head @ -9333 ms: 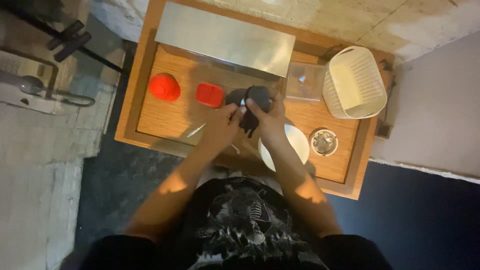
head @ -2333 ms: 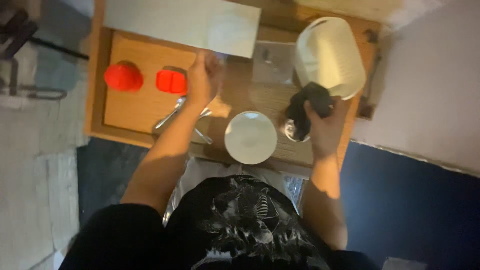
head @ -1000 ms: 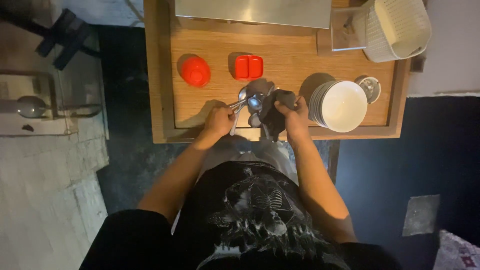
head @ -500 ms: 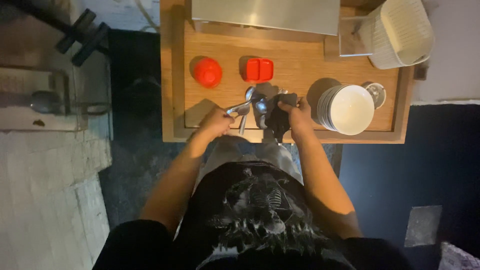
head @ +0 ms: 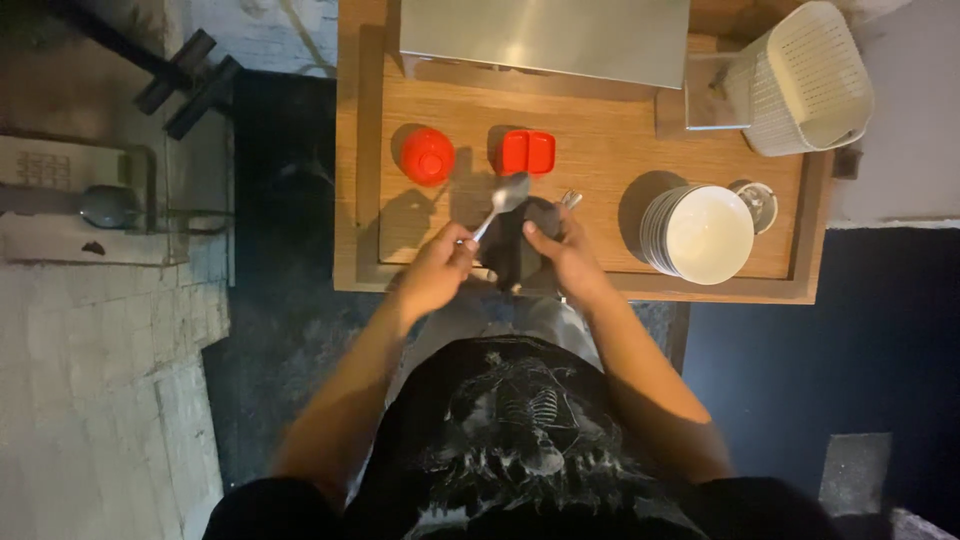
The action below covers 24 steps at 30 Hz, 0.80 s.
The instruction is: Wiping and organizing metal spoons and forks using a cloth at a counter.
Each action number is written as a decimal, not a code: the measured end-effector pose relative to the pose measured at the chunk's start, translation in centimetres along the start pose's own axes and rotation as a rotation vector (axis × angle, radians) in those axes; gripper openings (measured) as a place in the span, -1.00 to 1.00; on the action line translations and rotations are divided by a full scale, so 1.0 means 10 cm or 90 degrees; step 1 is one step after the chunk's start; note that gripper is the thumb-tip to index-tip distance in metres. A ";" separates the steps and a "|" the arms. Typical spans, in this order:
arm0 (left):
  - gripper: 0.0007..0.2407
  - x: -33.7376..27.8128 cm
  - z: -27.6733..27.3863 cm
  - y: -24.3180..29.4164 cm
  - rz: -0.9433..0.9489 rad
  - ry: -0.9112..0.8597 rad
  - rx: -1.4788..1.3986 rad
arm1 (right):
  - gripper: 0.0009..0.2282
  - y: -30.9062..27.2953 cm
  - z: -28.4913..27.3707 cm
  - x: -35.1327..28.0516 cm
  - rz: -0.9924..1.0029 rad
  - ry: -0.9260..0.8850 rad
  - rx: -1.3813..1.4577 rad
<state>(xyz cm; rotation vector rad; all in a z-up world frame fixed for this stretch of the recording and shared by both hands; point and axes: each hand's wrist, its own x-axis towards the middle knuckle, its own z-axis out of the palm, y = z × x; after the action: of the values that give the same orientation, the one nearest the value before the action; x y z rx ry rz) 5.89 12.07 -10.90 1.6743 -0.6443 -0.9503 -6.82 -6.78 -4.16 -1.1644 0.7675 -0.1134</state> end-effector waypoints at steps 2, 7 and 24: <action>-0.86 -0.04 0.16 0.32 -0.001 0.050 0.041 | -0.73 0.03 0.06 0.01 -0.087 0.017 -0.031; -0.84 -0.15 0.43 0.89 -0.031 0.058 0.038 | -0.75 0.02 0.18 0.20 -0.273 0.137 -0.033; -0.86 0.15 0.65 1.22 0.072 0.065 0.075 | -0.77 -0.30 -0.24 0.13 -0.252 0.190 -0.050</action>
<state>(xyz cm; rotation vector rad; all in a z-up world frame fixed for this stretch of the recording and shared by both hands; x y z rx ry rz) 1.72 3.79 -0.47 1.7589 -0.7297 -0.7539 -6.37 -10.49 -2.68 -1.3823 0.7972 -0.6027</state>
